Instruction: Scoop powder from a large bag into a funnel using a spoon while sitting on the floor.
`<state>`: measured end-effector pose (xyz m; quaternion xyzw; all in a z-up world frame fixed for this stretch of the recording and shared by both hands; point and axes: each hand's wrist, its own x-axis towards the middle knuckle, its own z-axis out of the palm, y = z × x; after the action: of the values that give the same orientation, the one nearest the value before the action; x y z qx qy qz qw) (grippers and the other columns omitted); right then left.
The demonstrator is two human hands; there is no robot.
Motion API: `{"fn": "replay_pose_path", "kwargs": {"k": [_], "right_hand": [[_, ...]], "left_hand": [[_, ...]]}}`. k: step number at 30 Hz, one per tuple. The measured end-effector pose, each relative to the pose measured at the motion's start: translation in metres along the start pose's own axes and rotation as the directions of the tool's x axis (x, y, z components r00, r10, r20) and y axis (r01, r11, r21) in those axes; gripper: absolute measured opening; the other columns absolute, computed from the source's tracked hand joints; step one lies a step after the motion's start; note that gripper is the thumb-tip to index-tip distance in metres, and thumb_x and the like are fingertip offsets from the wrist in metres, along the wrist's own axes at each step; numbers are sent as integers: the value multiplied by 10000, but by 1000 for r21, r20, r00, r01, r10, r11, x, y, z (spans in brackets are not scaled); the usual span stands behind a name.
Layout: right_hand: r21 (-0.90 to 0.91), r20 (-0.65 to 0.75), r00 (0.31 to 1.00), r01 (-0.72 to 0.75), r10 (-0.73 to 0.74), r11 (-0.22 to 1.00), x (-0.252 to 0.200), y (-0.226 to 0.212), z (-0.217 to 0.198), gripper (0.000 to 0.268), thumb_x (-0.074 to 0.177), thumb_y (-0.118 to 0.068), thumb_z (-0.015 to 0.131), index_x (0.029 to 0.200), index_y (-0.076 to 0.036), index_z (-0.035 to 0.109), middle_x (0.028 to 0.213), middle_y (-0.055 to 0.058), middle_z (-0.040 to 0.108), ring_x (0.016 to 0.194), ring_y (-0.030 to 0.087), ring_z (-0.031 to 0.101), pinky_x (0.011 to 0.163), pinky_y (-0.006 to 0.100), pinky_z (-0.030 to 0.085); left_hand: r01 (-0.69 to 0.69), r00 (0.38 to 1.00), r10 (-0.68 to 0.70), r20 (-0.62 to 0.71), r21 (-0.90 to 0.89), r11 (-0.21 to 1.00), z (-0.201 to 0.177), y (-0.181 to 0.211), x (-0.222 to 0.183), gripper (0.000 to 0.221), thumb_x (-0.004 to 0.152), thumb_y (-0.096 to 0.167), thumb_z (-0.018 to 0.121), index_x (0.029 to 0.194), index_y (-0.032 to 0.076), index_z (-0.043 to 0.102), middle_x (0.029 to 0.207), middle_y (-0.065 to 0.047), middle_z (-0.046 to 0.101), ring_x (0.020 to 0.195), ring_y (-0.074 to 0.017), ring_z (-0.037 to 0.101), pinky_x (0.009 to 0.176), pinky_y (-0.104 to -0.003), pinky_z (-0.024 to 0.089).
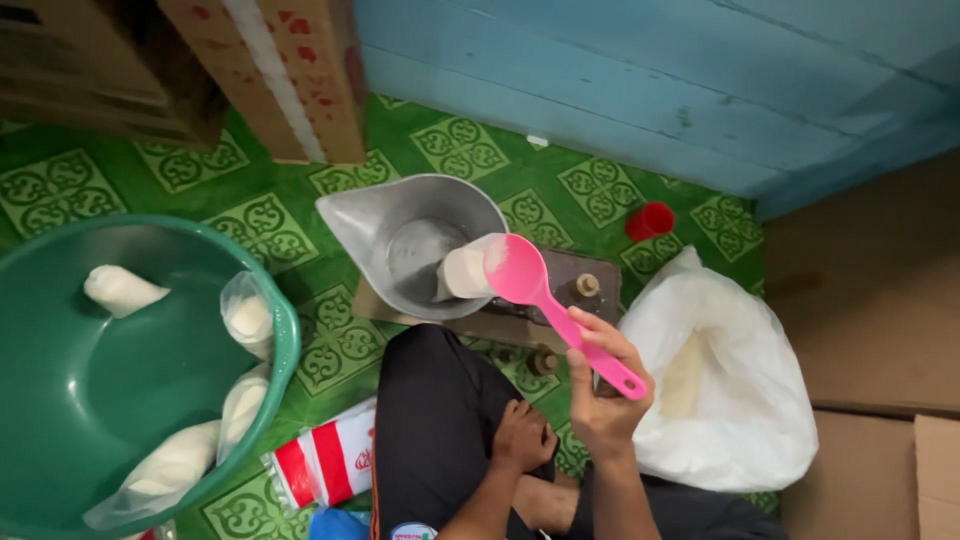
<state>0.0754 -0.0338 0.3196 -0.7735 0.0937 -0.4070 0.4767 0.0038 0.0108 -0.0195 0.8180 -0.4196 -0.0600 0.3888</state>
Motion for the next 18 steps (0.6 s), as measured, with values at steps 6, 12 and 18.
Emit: {"fn": "replay_pose_path", "kwargs": {"k": [6, 12, 18], "right_hand": [[-45, 223, 966, 143, -129, 989, 5, -12, 10, 147, 908, 26, 611, 1054, 6, 627, 1169, 238, 658, 1104, 314, 688, 948, 333, 602], [-86, 272, 949, 191, -161, 978, 4, -15, 13, 119, 891, 52, 608, 1005, 21, 621, 1149, 242, 661, 1090, 311, 688, 929, 327, 611], [-48, 174, 976, 142, -131, 989, -3, -6, 6, 159, 912, 25, 610, 1070, 8, 606, 1181, 234, 648, 1134, 311, 670, 992, 376, 587]], "left_hand": [[-2, 1000, 2, -14, -9, 1000, 5, -2, -1, 219, 774, 237, 576, 675, 51, 637, 701, -144, 616, 842, -351, 561, 820, -477, 394], [-5, 999, 6, -36, 29, 1000, 8, -3, -1, 247, 778, 246, 575, 676, 35, 651, 696, -147, 615, 844, -345, 562, 873, -468, 393], [-14, 999, 13, 32, 32, 999, 3, -2, -1, 272, 842, 238, 544, 688, 42, 654, 682, -133, 590, 809, -318, 546, 847, -451, 393]]}}
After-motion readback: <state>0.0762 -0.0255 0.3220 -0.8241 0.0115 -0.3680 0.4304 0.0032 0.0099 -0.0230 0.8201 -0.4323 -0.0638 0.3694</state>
